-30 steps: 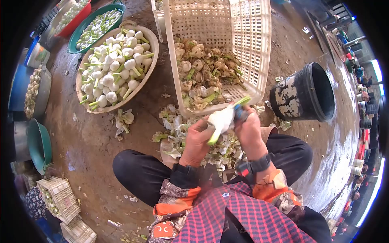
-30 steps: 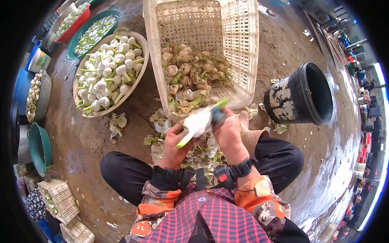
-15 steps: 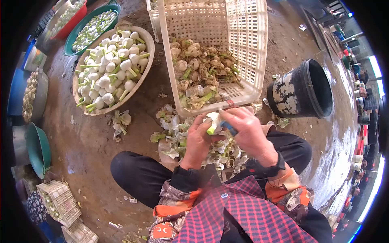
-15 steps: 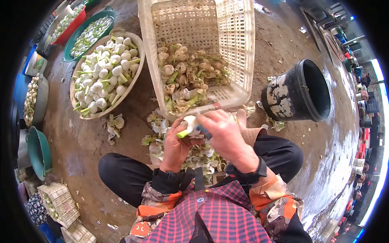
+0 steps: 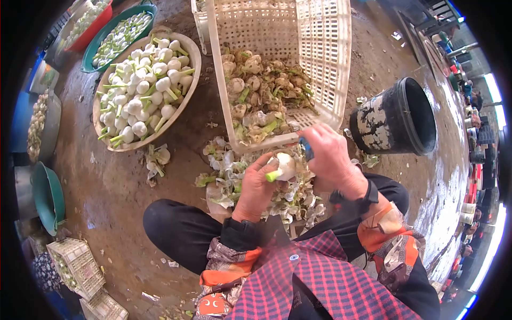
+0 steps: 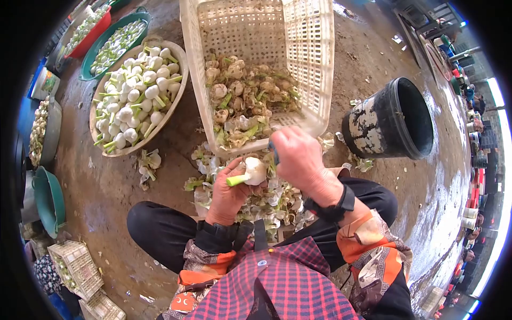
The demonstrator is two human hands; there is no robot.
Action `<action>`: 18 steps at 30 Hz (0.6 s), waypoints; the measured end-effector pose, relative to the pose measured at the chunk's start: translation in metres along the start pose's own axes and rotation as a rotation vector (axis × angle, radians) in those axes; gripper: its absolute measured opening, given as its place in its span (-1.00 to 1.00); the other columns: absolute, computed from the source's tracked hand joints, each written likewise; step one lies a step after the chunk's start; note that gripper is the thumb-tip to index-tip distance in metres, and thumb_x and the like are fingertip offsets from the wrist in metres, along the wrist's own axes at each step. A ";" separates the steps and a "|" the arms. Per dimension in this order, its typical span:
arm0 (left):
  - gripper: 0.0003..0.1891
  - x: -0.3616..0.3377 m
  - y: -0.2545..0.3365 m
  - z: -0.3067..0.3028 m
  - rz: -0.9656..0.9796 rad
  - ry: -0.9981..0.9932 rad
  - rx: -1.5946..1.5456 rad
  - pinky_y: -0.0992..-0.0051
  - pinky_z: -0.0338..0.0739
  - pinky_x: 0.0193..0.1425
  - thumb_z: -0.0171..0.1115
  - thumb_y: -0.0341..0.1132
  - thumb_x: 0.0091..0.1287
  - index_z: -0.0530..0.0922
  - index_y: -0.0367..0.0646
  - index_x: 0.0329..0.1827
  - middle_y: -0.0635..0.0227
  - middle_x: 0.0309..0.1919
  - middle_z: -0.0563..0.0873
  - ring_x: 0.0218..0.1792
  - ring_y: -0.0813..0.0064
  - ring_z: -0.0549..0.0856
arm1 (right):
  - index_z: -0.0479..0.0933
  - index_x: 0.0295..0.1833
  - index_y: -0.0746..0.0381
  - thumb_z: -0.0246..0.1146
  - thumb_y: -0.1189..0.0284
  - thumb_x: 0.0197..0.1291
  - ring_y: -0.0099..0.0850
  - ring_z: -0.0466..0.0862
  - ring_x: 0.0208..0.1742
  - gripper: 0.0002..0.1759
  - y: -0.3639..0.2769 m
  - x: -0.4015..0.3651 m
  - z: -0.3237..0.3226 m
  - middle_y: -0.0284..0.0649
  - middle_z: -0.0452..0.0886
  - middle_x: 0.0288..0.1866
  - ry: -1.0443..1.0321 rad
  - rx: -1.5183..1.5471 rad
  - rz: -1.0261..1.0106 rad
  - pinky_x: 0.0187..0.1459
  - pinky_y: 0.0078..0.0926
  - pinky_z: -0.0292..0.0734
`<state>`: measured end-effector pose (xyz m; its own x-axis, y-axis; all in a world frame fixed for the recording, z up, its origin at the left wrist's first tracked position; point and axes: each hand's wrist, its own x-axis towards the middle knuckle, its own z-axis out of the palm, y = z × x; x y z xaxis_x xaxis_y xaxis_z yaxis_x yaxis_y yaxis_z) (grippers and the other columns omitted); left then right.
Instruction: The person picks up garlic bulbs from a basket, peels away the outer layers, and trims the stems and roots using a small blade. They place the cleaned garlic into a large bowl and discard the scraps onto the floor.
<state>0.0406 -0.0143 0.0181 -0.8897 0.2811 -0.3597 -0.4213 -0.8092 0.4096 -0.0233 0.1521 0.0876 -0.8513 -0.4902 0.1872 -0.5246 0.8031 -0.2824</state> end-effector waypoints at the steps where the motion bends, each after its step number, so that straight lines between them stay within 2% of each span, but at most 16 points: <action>1: -0.70 0.001 0.001 0.000 0.019 -0.030 -0.004 0.46 0.64 -0.38 0.08 -0.34 0.37 0.44 -0.35 0.07 0.12 -0.18 0.66 -0.29 0.21 0.72 | 0.53 -0.15 0.28 0.24 0.61 -0.23 -0.07 0.59 -0.16 -0.63 0.005 0.002 -0.004 -0.07 0.58 -0.29 -0.041 0.151 0.022 -0.17 -0.23 0.50; 4: -0.71 0.003 0.000 0.006 0.093 0.030 0.025 0.44 0.66 -0.37 0.08 -0.33 0.38 0.44 -0.35 0.06 0.14 -0.17 0.66 -0.30 0.27 0.72 | 0.57 -0.14 0.27 0.26 0.57 -0.12 -0.07 0.61 -0.15 -0.68 -0.007 -0.001 -0.010 -0.04 0.61 -0.26 -0.125 0.417 0.041 -0.13 -0.26 0.51; 5: -0.72 0.002 0.001 0.010 0.085 0.074 0.060 0.44 0.67 -0.35 0.10 -0.34 0.37 0.45 -0.32 0.05 0.21 -0.16 0.66 -0.27 0.38 0.71 | 0.57 -0.09 0.19 0.21 0.58 -0.17 -0.18 0.61 -0.14 -0.61 -0.006 -0.010 -0.001 -0.15 0.61 -0.27 -0.171 0.261 0.001 -0.19 -0.23 0.50; 6: -0.72 0.003 -0.002 0.011 0.107 0.088 0.093 0.44 0.67 -0.35 0.12 -0.34 0.37 0.46 -0.31 0.05 0.23 -0.15 0.66 -0.26 0.41 0.70 | 0.54 -0.15 0.24 0.23 0.57 -0.20 -0.18 0.60 -0.16 -0.64 -0.010 -0.014 0.003 -0.16 0.58 -0.29 -0.107 0.222 -0.077 -0.20 -0.25 0.50; 8: -0.73 0.003 -0.007 0.011 0.153 0.120 0.162 0.45 0.66 -0.36 0.14 -0.34 0.36 0.47 -0.29 0.05 0.28 -0.15 0.66 -0.24 0.48 0.69 | 0.48 -0.24 0.26 0.23 0.58 -0.24 -0.17 0.58 -0.21 -0.69 -0.022 -0.019 0.003 -0.17 0.53 -0.34 -0.101 0.089 -0.096 -0.22 -0.27 0.50; 11: -0.67 -0.001 -0.004 0.005 0.101 0.111 0.168 0.56 0.62 -0.32 0.23 -0.34 0.30 0.49 -0.28 0.08 0.34 -0.14 0.65 -0.28 0.61 0.65 | 0.41 -0.30 0.24 0.23 0.60 -0.28 -0.17 0.55 -0.24 -0.71 -0.027 -0.020 0.010 -0.19 0.48 -0.38 -0.042 0.028 -0.104 -0.25 -0.26 0.49; 14: -0.67 -0.001 0.003 0.005 0.066 0.037 0.245 0.56 0.60 -0.31 0.23 -0.35 0.30 0.50 -0.30 0.07 0.33 -0.15 0.66 -0.24 0.59 0.65 | 0.40 -0.31 0.25 0.23 0.61 -0.28 -0.17 0.55 -0.27 -0.71 -0.017 -0.010 0.008 -0.17 0.47 -0.40 -0.030 0.026 -0.129 -0.26 -0.27 0.48; 17: -0.67 -0.003 0.005 0.007 0.034 -0.034 0.201 0.53 0.60 -0.31 0.22 -0.35 0.30 0.48 -0.30 0.07 0.32 -0.16 0.66 -0.22 0.58 0.66 | 0.44 -0.28 0.27 0.23 0.62 -0.23 -0.14 0.57 -0.26 -0.73 -0.002 0.007 0.003 -0.13 0.50 -0.38 -0.058 0.120 -0.093 -0.24 -0.26 0.48; 18: -0.69 -0.003 0.004 0.008 0.046 -0.001 0.164 0.53 0.61 -0.33 0.19 -0.34 0.32 0.48 -0.29 0.06 0.31 -0.16 0.66 -0.25 0.54 0.67 | 0.47 -0.25 0.27 0.22 0.63 -0.20 -0.12 0.58 -0.24 -0.72 0.000 0.010 0.001 -0.12 0.53 -0.35 -0.086 0.210 -0.045 -0.22 -0.27 0.48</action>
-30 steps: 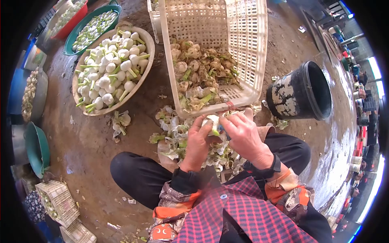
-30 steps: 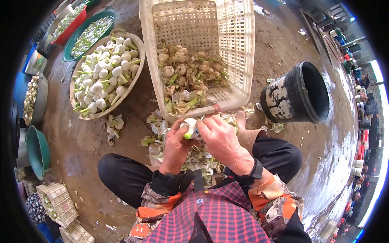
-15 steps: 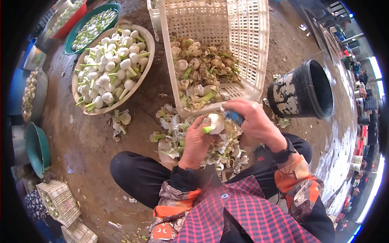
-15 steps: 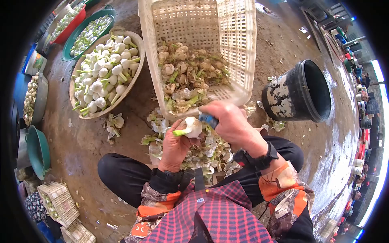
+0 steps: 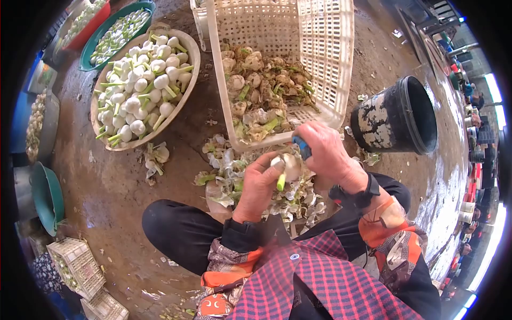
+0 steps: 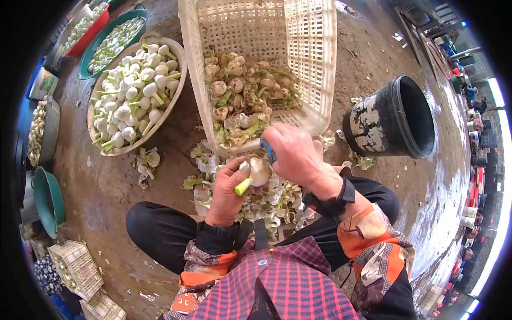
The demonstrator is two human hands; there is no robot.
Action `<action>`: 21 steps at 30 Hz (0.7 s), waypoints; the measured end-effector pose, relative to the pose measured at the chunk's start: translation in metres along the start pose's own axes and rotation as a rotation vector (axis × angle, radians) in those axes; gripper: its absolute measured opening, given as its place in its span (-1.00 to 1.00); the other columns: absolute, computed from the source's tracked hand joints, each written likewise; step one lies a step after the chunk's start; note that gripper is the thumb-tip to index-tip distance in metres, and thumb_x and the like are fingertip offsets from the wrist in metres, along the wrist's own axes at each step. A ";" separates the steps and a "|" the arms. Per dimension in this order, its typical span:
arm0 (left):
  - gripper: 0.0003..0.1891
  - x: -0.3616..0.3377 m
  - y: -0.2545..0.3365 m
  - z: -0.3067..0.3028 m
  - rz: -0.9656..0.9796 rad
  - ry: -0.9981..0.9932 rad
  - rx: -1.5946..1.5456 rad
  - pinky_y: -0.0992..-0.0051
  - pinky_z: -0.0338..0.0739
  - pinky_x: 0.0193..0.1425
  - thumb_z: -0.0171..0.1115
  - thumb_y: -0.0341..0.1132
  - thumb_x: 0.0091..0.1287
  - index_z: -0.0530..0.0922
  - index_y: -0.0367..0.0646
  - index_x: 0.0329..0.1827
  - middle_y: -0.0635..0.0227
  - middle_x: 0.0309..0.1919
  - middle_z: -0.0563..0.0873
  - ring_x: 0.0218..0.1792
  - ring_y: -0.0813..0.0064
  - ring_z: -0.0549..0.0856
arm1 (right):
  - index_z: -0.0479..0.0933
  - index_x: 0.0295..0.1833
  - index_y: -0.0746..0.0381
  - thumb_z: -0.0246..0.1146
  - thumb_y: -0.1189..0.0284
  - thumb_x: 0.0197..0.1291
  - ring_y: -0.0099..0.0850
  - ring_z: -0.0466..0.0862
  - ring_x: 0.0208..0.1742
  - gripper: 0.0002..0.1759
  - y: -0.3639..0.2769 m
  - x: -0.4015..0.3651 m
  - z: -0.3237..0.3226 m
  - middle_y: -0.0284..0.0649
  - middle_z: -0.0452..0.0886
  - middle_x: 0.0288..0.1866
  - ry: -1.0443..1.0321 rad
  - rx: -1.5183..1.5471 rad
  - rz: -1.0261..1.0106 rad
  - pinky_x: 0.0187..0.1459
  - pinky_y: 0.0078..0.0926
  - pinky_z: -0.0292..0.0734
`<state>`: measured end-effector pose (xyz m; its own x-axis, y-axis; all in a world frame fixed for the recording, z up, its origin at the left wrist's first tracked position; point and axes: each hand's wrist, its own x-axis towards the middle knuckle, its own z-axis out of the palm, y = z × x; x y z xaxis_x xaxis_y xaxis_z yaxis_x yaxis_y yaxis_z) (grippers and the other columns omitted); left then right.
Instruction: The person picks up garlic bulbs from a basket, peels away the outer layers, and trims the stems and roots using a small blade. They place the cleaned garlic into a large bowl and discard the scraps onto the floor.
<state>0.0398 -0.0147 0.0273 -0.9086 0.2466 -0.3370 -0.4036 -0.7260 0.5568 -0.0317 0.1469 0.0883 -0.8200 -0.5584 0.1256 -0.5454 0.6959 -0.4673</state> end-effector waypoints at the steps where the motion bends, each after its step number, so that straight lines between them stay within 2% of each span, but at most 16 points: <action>1: -0.71 0.001 0.000 0.001 0.010 0.037 -0.036 0.53 0.61 -0.34 0.16 -0.32 0.34 0.47 -0.29 0.05 0.29 -0.17 0.67 -0.28 0.51 0.68 | 0.50 -0.21 0.28 0.22 0.63 -0.17 -0.10 0.59 -0.22 -0.71 0.001 0.003 -0.002 -0.11 0.56 -0.32 -0.021 0.094 0.045 -0.20 -0.28 0.48; 3: -0.73 0.003 0.002 -0.005 0.030 0.045 -0.088 0.51 0.65 -0.36 0.14 -0.34 0.35 0.46 -0.27 0.04 0.29 -0.18 0.67 -0.29 0.48 0.69 | 0.57 -0.12 0.27 0.21 0.61 -0.04 -0.10 0.63 -0.18 -0.71 0.002 0.004 -0.003 -0.09 0.63 -0.25 -0.087 0.316 0.081 -0.14 -0.33 0.50; 6: -0.75 0.005 -0.004 -0.004 0.120 0.136 0.006 0.47 0.67 -0.34 0.16 -0.37 0.34 0.47 -0.26 0.02 0.30 -0.19 0.67 -0.26 0.50 0.68 | 0.58 -0.10 0.26 0.21 0.61 -0.05 -0.14 0.64 -0.18 -0.68 -0.012 -0.015 0.004 -0.09 0.64 -0.23 -0.069 0.095 0.007 -0.14 -0.35 0.52; 7: -0.76 0.005 -0.007 -0.004 0.133 0.144 0.031 0.46 0.66 -0.35 0.17 -0.38 0.33 0.48 -0.26 0.01 0.30 -0.18 0.67 -0.26 0.51 0.68 | 0.56 -0.13 0.30 0.23 0.63 -0.15 -0.16 0.63 -0.20 -0.66 -0.016 -0.017 0.009 -0.11 0.62 -0.26 -0.040 -0.008 -0.025 -0.18 -0.33 0.52; 10: -0.76 0.004 -0.010 -0.005 0.153 0.152 0.061 0.46 0.66 -0.34 0.20 -0.40 0.31 0.49 -0.26 0.00 0.31 -0.17 0.67 -0.24 0.53 0.68 | 0.45 -0.30 0.29 0.20 0.59 -0.25 -0.18 0.56 -0.30 -0.75 -0.031 -0.022 0.017 -0.14 0.50 -0.39 0.064 -0.178 -0.103 -0.28 -0.29 0.51; 11: -0.76 0.003 -0.007 -0.005 0.143 0.143 0.039 0.47 0.66 -0.32 0.20 -0.40 0.31 0.50 -0.26 0.00 0.30 -0.17 0.67 -0.24 0.54 0.68 | 0.38 -0.35 0.26 0.23 0.56 -0.26 -0.19 0.53 -0.30 -0.75 -0.030 -0.022 0.020 -0.18 0.45 -0.41 0.100 -0.212 -0.143 -0.32 -0.29 0.49; 15: -0.72 0.000 0.005 -0.008 0.075 0.113 0.092 0.48 0.65 -0.20 0.26 -0.43 0.24 0.51 -0.30 -0.01 0.25 -0.15 0.67 -0.20 0.52 0.68 | 0.37 -0.34 0.27 0.25 0.56 -0.29 -0.16 0.53 -0.28 -0.70 -0.020 -0.013 0.015 -0.15 0.46 -0.40 0.077 -0.174 -0.153 -0.32 -0.27 0.46; 18: -0.62 -0.004 0.008 -0.013 -0.012 -0.083 0.141 0.47 0.62 -0.07 0.34 -0.45 0.11 0.52 -0.35 0.01 0.22 -0.14 0.67 -0.17 0.47 0.68 | 0.37 -0.30 0.27 0.25 0.58 -0.31 -0.11 0.53 -0.25 -0.67 -0.001 0.005 0.007 -0.12 0.47 -0.37 0.038 -0.091 -0.165 -0.29 -0.22 0.44; 19: -0.50 -0.004 0.013 -0.006 -0.086 -0.155 0.165 0.44 0.59 -0.01 0.39 -0.45 -0.01 0.50 -0.39 0.05 0.19 -0.11 0.67 -0.14 0.43 0.68 | 0.38 -0.26 0.28 0.24 0.60 -0.32 -0.08 0.53 -0.24 -0.64 0.007 0.010 0.010 -0.11 0.48 -0.35 0.006 -0.044 -0.165 -0.27 -0.20 0.43; 20: -0.50 -0.006 0.014 -0.004 -0.136 -0.244 0.200 0.50 0.56 0.00 0.37 -0.50 0.04 0.48 -0.37 0.10 0.26 -0.11 0.66 -0.13 0.50 0.66 | 0.39 -0.23 0.28 0.24 0.61 -0.32 -0.05 0.53 -0.23 -0.62 0.014 0.016 0.014 -0.09 0.49 -0.32 -0.026 0.003 -0.165 -0.26 -0.18 0.43; 21: -0.52 -0.008 0.013 0.000 -0.153 -0.258 0.199 0.49 0.56 0.00 0.36 -0.48 0.07 0.49 -0.38 0.10 0.25 -0.11 0.66 -0.13 0.49 0.66 | 0.42 -0.22 0.28 0.20 0.63 -0.23 -0.03 0.54 -0.19 -0.68 0.017 0.024 0.016 -0.07 0.50 -0.29 -0.064 0.047 -0.140 -0.24 -0.18 0.42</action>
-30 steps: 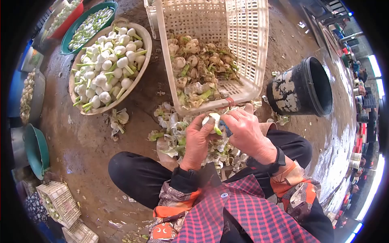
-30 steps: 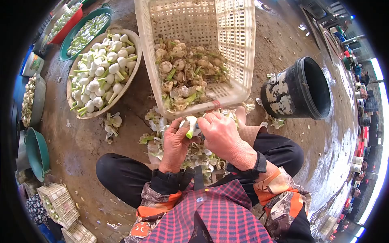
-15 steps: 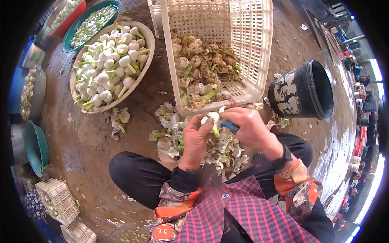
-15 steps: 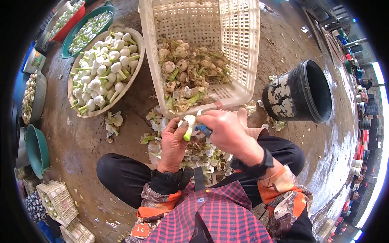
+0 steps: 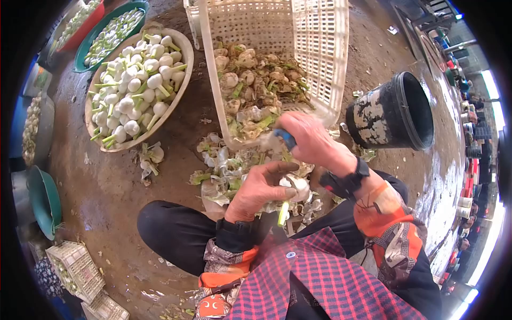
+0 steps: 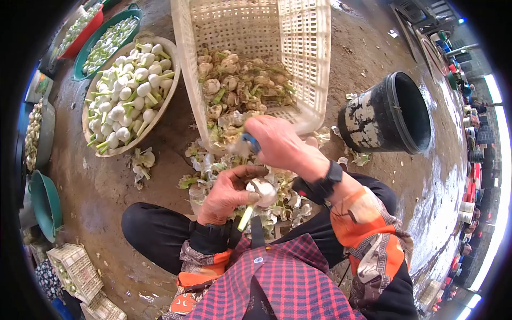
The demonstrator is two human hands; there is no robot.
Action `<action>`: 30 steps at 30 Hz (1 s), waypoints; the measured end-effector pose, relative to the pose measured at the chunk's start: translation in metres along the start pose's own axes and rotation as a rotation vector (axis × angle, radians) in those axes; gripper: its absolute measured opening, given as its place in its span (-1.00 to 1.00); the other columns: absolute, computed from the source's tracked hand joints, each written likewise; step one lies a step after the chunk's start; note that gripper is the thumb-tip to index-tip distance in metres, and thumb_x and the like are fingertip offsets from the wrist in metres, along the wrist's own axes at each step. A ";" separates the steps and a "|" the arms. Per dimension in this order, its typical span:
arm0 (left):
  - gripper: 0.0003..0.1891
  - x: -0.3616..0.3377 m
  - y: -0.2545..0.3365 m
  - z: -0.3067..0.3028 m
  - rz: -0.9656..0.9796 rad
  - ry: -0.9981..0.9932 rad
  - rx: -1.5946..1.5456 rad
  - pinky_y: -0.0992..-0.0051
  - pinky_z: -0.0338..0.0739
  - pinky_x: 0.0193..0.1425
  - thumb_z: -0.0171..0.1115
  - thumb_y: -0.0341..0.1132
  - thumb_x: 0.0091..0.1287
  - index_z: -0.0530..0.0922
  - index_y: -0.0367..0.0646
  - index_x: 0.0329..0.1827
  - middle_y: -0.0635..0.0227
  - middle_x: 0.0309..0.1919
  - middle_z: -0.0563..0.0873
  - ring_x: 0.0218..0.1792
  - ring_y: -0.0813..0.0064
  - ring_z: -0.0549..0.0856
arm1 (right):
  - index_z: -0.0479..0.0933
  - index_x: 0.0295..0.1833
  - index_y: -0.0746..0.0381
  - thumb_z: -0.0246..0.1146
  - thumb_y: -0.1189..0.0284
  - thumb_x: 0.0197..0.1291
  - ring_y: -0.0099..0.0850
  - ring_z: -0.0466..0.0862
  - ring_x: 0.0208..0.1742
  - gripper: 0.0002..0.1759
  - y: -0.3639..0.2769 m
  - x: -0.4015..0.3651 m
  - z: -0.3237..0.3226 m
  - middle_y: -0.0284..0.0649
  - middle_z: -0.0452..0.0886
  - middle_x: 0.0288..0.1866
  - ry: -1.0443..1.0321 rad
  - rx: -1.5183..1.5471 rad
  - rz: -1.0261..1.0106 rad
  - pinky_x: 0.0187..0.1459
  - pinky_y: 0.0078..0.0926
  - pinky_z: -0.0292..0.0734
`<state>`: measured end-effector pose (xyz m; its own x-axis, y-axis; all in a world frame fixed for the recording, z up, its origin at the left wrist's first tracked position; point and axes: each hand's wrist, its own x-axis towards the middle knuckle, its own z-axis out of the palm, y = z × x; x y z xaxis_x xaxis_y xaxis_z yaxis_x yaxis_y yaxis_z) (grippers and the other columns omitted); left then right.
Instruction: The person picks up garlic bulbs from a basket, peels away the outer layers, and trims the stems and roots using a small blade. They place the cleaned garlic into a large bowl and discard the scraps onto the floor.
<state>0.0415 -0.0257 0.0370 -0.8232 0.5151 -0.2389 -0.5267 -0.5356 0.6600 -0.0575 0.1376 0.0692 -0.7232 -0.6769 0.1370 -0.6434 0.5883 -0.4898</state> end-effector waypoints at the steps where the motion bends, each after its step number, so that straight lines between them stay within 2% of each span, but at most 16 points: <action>1: -0.54 0.001 -0.001 0.003 -0.014 -0.014 -0.001 0.48 0.56 0.01 0.35 -0.46 0.10 0.49 -0.39 0.09 0.25 -0.10 0.66 -0.13 0.48 0.66 | 0.43 -0.22 0.28 0.19 0.64 -0.20 -0.03 0.54 -0.17 -0.70 0.000 0.003 0.000 -0.07 0.51 -0.27 -0.121 0.027 0.120 -0.22 -0.19 0.43; 3: -0.58 0.004 -0.004 0.004 0.065 0.076 -0.110 0.47 0.56 0.02 0.30 -0.44 0.17 0.49 -0.40 0.09 0.24 -0.10 0.67 -0.12 0.47 0.67 | 0.45 -0.23 0.28 0.17 0.65 -0.15 -0.02 0.55 -0.13 -0.74 -0.005 0.011 0.000 -0.07 0.53 -0.23 -0.363 0.089 0.346 -0.17 -0.19 0.44; 4: -0.60 0.005 -0.005 0.001 0.108 0.127 -0.160 0.46 0.57 0.02 0.28 -0.42 0.20 0.49 -0.41 0.09 0.23 -0.09 0.67 -0.11 0.46 0.67 | 0.49 -0.17 0.28 0.16 0.67 -0.14 -0.02 0.55 -0.05 -0.69 -0.003 0.006 0.005 -0.06 0.54 -0.13 -0.467 -0.061 0.329 -0.07 -0.21 0.44; 5: -0.67 0.005 -0.004 -0.002 0.103 0.185 -0.204 0.47 0.59 0.01 0.16 -0.41 0.31 0.50 -0.38 0.10 0.22 -0.09 0.67 -0.11 0.46 0.68 | 0.50 -0.13 0.28 0.17 0.67 -0.14 -0.02 0.54 -0.02 -0.66 0.000 -0.003 0.008 -0.04 0.54 -0.10 -0.333 -0.031 0.312 -0.03 -0.22 0.44; 8: -0.70 0.011 -0.015 -0.009 0.223 0.362 -0.309 0.51 0.61 -0.12 0.11 -0.35 0.38 0.52 -0.33 0.10 0.24 -0.14 0.69 -0.18 0.48 0.69 | 0.50 0.06 0.27 0.20 0.69 -0.11 -0.01 0.47 0.17 -0.51 -0.001 -0.025 0.002 0.05 0.49 0.11 -0.006 0.128 0.265 0.13 -0.24 0.41; 12: -0.72 0.018 -0.023 -0.008 0.287 0.487 -0.080 0.54 0.61 -0.29 0.11 -0.31 0.39 0.56 -0.32 0.03 0.29 -0.26 0.70 -0.29 0.54 0.69 | 0.49 0.13 0.24 0.31 0.63 -0.11 -0.03 0.38 0.31 -0.45 -0.054 -0.039 -0.001 0.01 0.45 0.22 0.022 0.251 0.093 0.29 -0.27 0.30; 13: -0.73 0.019 -0.024 -0.007 0.308 0.498 0.019 0.55 0.60 -0.33 0.11 -0.30 0.39 0.57 -0.32 0.00 0.30 -0.29 0.71 -0.32 0.55 0.69 | 0.53 0.08 0.25 0.27 0.61 0.02 -0.15 0.54 0.16 -0.58 -0.048 -0.044 0.010 -0.05 0.56 0.09 0.107 0.087 0.069 0.17 -0.31 0.44; 15: -0.75 0.018 -0.027 -0.002 0.281 0.541 -0.082 0.59 0.58 -0.39 0.11 -0.28 0.39 0.60 -0.31 -0.09 0.34 -0.36 0.70 -0.43 0.61 0.66 | 0.55 0.02 0.28 0.18 0.53 0.21 -0.30 0.65 -0.06 -0.75 -0.041 -0.049 0.022 -0.16 0.62 -0.06 0.281 1.138 0.661 -0.03 -0.42 0.57; 16: -0.76 0.017 -0.026 -0.003 0.265 0.564 -0.099 0.59 0.57 -0.39 0.12 -0.28 0.39 0.60 -0.30 -0.11 0.35 -0.37 0.69 -0.45 0.62 0.66 | 0.54 -0.02 0.33 0.10 0.41 0.34 -0.40 0.67 -0.22 -0.76 -0.037 -0.043 0.023 -0.20 0.63 -0.14 0.450 1.238 0.719 -0.21 -0.47 0.63; 17: -0.77 0.016 -0.025 -0.003 0.245 0.583 -0.113 0.60 0.57 -0.39 0.12 -0.29 0.39 0.61 -0.30 -0.12 0.36 -0.37 0.69 -0.47 0.62 0.65 | 0.53 -0.03 0.36 0.12 0.34 0.33 -0.35 0.67 -0.23 -0.71 -0.034 -0.042 0.018 -0.16 0.63 -0.15 0.475 1.387 0.844 -0.27 -0.39 0.66; 19: -0.80 0.017 -0.022 0.001 0.304 0.575 -0.094 0.65 0.53 -0.35 0.23 -0.35 0.32 0.60 -0.30 -0.10 0.36 -0.38 0.69 -0.42 0.66 0.63 | 0.52 -0.03 0.38 0.14 0.32 0.32 -0.34 0.68 -0.25 -0.69 -0.034 -0.041 0.014 -0.13 0.62 -0.16 0.582 1.545 0.810 -0.31 -0.35 0.67; 21: -0.78 0.016 -0.021 0.005 0.369 0.563 0.030 0.66 0.51 -0.31 0.29 -0.38 0.27 0.60 -0.31 -0.08 0.35 -0.37 0.68 -0.39 0.68 0.61 | 0.52 -0.02 0.36 0.14 0.34 0.32 -0.34 0.67 -0.24 -0.70 -0.036 -0.041 0.013 -0.14 0.62 -0.12 0.592 1.463 0.802 -0.31 -0.35 0.67; 22: -0.74 0.012 -0.013 0.012 0.298 0.574 0.075 0.66 0.49 -0.24 0.34 -0.39 0.22 0.61 -0.34 -0.07 0.36 -0.37 0.68 -0.36 0.68 0.59 | 0.53 -0.02 0.35 0.14 0.34 0.32 -0.34 0.67 -0.23 -0.71 -0.037 -0.042 0.014 -0.14 0.61 -0.10 0.595 1.424 0.801 -0.32 -0.35 0.67; 25: -0.72 0.017 -0.019 0.011 0.525 0.558 0.434 0.64 0.50 -0.22 0.34 -0.39 0.21 0.61 -0.37 -0.06 0.39 -0.35 0.68 -0.37 0.66 0.59 | 0.54 -0.02 0.32 0.14 0.40 0.32 -0.37 0.63 -0.07 -0.76 -0.041 -0.045 0.019 -0.16 0.59 -0.02 0.537 1.414 0.746 -0.11 -0.40 0.61; 26: -0.73 0.015 -0.020 0.014 0.439 0.579 0.288 0.64 0.50 -0.22 0.35 -0.41 0.20 0.62 -0.37 -0.08 0.41 -0.37 0.67 -0.37 0.64 0.59 | 0.54 -0.01 0.31 0.14 0.42 0.32 -0.38 0.60 -0.01 -0.77 -0.039 -0.047 0.023 -0.17 0.58 0.01 0.539 1.322 0.689 -0.03 -0.43 0.55; 30: -0.77 0.014 -0.019 0.012 0.393 0.579 0.356 0.64 0.44 -0.37 0.36 -0.39 0.19 0.64 -0.35 -0.15 0.45 -0.49 0.65 -0.46 0.69 0.53 | 0.54 0.00 0.30 0.13 0.51 0.30 -0.43 0.47 0.18 -0.79 -0.038 -0.050 0.029 -0.15 0.55 0.12 0.499 1.029 0.459 0.20 -0.51 0.34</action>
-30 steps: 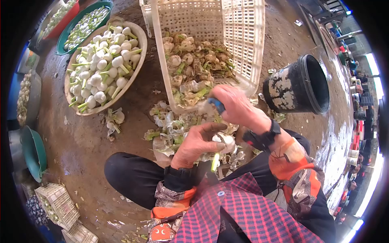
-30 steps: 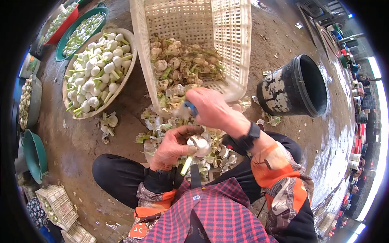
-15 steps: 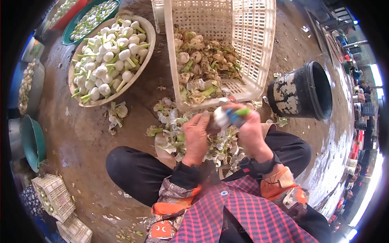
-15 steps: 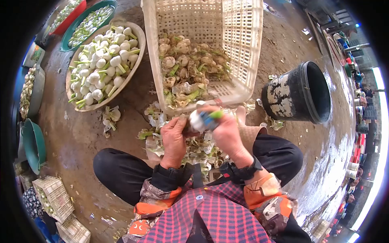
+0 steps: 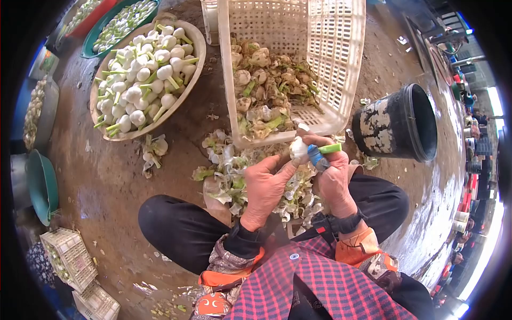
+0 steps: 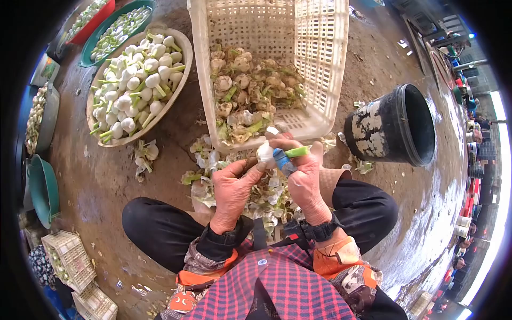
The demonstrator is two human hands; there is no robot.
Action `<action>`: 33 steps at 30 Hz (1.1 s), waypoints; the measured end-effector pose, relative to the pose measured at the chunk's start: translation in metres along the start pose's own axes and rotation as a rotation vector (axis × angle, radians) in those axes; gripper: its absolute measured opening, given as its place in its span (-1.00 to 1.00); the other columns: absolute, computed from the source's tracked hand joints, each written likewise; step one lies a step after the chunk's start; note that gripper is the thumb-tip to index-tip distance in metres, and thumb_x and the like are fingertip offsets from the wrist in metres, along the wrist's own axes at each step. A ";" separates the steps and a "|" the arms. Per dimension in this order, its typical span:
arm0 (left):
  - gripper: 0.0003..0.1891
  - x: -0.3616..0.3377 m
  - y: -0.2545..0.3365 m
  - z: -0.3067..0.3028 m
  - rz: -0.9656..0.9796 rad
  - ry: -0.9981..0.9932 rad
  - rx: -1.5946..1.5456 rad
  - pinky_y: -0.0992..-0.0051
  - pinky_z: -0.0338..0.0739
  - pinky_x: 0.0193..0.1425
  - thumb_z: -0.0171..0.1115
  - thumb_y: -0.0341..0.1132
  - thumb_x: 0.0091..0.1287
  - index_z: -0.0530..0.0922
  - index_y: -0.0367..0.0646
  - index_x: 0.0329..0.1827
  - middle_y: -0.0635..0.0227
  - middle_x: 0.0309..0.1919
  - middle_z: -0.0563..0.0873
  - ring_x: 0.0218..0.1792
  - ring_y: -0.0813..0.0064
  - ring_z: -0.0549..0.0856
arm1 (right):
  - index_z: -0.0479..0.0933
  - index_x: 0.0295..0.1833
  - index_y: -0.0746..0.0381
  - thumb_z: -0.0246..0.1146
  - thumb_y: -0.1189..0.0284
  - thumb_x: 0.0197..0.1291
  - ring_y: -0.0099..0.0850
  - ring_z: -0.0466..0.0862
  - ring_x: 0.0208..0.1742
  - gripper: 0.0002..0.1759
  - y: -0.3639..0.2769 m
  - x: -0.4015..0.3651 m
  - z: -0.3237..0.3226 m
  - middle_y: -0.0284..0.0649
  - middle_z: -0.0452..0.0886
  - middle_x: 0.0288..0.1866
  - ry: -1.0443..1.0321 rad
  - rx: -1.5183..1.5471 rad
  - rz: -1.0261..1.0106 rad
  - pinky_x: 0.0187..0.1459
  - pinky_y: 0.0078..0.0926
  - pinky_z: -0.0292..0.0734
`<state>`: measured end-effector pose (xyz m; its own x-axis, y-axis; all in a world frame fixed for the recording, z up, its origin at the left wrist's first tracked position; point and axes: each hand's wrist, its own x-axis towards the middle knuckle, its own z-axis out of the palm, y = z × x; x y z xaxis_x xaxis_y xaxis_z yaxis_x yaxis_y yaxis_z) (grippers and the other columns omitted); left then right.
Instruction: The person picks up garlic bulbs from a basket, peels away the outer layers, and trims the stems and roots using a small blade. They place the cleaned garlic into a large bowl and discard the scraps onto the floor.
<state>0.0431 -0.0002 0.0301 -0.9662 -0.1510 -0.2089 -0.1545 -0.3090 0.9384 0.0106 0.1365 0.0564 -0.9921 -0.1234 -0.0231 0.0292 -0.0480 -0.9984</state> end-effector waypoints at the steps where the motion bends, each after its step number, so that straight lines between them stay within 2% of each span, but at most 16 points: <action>1: -0.80 0.000 0.000 0.000 -0.017 -0.002 0.020 0.62 0.42 -0.42 0.36 -0.39 0.19 0.65 -0.34 -0.20 0.45 -0.54 0.63 -0.50 0.70 0.51 | 0.54 0.00 0.31 0.12 0.53 0.30 -0.44 0.44 0.22 -0.80 -0.005 -0.001 0.002 -0.14 0.55 0.14 -0.036 -0.050 -0.054 0.23 -0.53 0.28; 2: -0.82 0.000 0.001 0.000 -0.033 -0.004 0.039 0.61 0.39 -0.47 0.36 -0.39 0.18 0.66 -0.33 -0.24 0.44 -0.59 0.62 -0.54 0.71 0.49 | 0.54 0.01 0.31 0.11 0.59 0.26 -0.43 0.45 0.22 -0.78 -0.008 -0.001 0.003 -0.11 0.53 0.17 -0.047 -0.079 -0.003 0.22 -0.50 0.31; 5: -0.85 0.002 0.004 -0.012 0.185 -0.103 0.337 0.55 0.31 -0.56 0.35 -0.39 0.17 0.62 -0.32 -0.38 0.37 -0.70 0.52 -0.62 0.71 0.41 | 0.55 0.00 0.33 0.11 0.58 0.26 -0.41 0.47 0.20 -0.77 -0.003 0.000 0.001 -0.08 0.53 0.17 -0.055 -0.087 -0.040 0.20 -0.47 0.35; 8: -0.84 0.004 0.006 -0.014 0.305 -0.107 0.424 0.50 0.27 -0.60 0.34 -0.41 0.16 0.56 -0.32 -0.45 0.31 -0.72 0.42 -0.66 0.69 0.37 | 0.54 0.01 0.33 0.09 0.57 0.26 -0.39 0.50 0.18 -0.77 -0.002 -0.003 -0.002 -0.07 0.53 0.17 -0.105 -0.011 -0.055 0.17 -0.45 0.40; 11: -0.82 0.004 0.005 -0.003 0.326 -0.008 0.349 0.53 0.26 -0.61 0.32 -0.40 0.17 0.55 -0.34 -0.48 0.34 -0.70 0.46 -0.63 0.74 0.37 | 0.55 -0.01 0.34 0.06 0.58 0.26 -0.38 0.51 0.17 -0.76 -0.003 -0.002 -0.003 -0.07 0.53 0.17 -0.096 0.048 -0.024 0.13 -0.47 0.45; 13: -0.80 0.003 0.011 0.011 0.057 0.051 -0.036 0.54 0.25 -0.62 0.31 -0.40 0.17 0.52 -0.35 -0.51 0.37 -0.72 0.46 -0.63 0.76 0.35 | 0.55 -0.03 0.34 0.07 0.62 0.22 -0.38 0.51 0.17 -0.76 -0.004 0.002 -0.007 -0.06 0.53 0.17 -0.133 0.039 -0.071 0.12 -0.49 0.45; 15: -0.78 0.004 0.007 0.009 -0.074 0.008 -0.130 0.57 0.24 -0.62 0.30 -0.40 0.18 0.50 -0.35 -0.53 0.39 -0.73 0.46 -0.63 0.79 0.34 | 0.56 -0.05 0.33 0.09 0.64 0.18 -0.37 0.51 0.18 -0.75 -0.003 0.002 -0.010 -0.06 0.53 0.17 -0.148 0.003 -0.051 0.13 -0.48 0.45; 17: -0.77 0.006 -0.008 -0.010 -0.065 -0.128 0.065 0.59 0.24 -0.62 0.30 -0.39 0.18 0.49 -0.35 -0.55 0.42 -0.75 0.45 -0.62 0.81 0.33 | 0.57 -0.06 0.31 0.12 0.64 0.15 -0.36 0.51 0.18 -0.76 -0.001 0.000 -0.009 -0.05 0.53 0.17 -0.146 -0.059 0.038 0.14 -0.46 0.44; 20: -0.77 0.005 -0.008 -0.014 -0.031 -0.156 0.106 0.60 0.23 -0.63 0.29 -0.39 0.18 0.49 -0.33 -0.55 0.43 -0.78 0.42 -0.63 0.81 0.32 | 0.57 -0.10 0.37 0.19 0.49 0.16 -0.24 0.50 0.20 -0.77 -0.008 -0.002 0.000 0.08 0.52 0.16 -0.145 -0.087 0.023 0.24 -0.31 0.32; 23: -0.77 0.005 -0.009 -0.015 0.067 -0.134 0.201 0.59 0.22 -0.63 0.29 -0.40 0.18 0.48 -0.33 -0.56 0.42 -0.78 0.42 -0.63 0.81 0.31 | 0.57 -0.11 0.37 0.19 0.47 0.18 -0.25 0.49 0.22 -0.78 -0.004 -0.002 -0.003 0.08 0.52 0.16 -0.185 -0.122 -0.092 0.26 -0.32 0.30; 26: -0.83 0.005 -0.016 -0.011 0.077 -0.071 0.132 0.62 0.36 -0.58 0.24 -0.41 0.24 0.55 -0.34 -0.47 0.41 -0.70 0.54 -0.61 0.82 0.43 | 0.57 -0.07 0.33 0.10 0.70 0.12 -0.37 0.52 0.15 -0.73 0.002 -0.007 -0.002 -0.04 0.54 0.15 -0.103 -0.107 -0.049 0.18 -0.43 0.38; 29: -0.85 0.007 0.013 -0.005 -0.295 -0.067 -0.282 0.65 0.53 -0.44 0.18 -0.42 0.31 0.59 -0.37 -0.32 0.37 -0.54 0.67 -0.51 0.73 0.60 | 0.57 -0.07 0.34 0.11 0.67 0.11 -0.40 0.51 0.16 -0.74 0.011 -0.006 -0.001 -0.06 0.55 0.14 0.041 0.190 0.044 0.20 -0.42 0.36; 30: -0.81 0.009 0.011 -0.010 -0.274 -0.117 -0.344 0.62 0.62 -0.31 0.16 -0.41 0.34 0.58 -0.41 -0.14 0.30 -0.40 0.70 -0.41 0.60 0.69 | 0.58 -0.07 0.32 0.14 0.70 0.06 -0.37 0.51 0.18 -0.71 0.009 -0.003 -0.002 -0.05 0.57 0.11 0.041 0.142 0.041 0.20 -0.42 0.35; 33: -0.78 0.006 0.010 -0.004 -0.225 -0.074 -0.221 0.66 0.58 -0.31 0.21 -0.39 0.32 0.60 -0.40 -0.10 0.31 -0.42 0.71 -0.42 0.65 0.67 | 0.57 -0.08 0.30 0.17 0.73 -0.01 -0.25 0.53 0.19 -0.67 -0.009 0.003 -0.002 -0.04 0.59 0.07 -0.131 -0.520 -0.239 0.18 -0.38 0.37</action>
<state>0.0364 -0.0078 0.0370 -0.9267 0.0102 -0.3757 -0.3249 -0.5243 0.7871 0.0071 0.1389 0.0649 -0.9396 -0.2917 0.1789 -0.2896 0.3990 -0.8700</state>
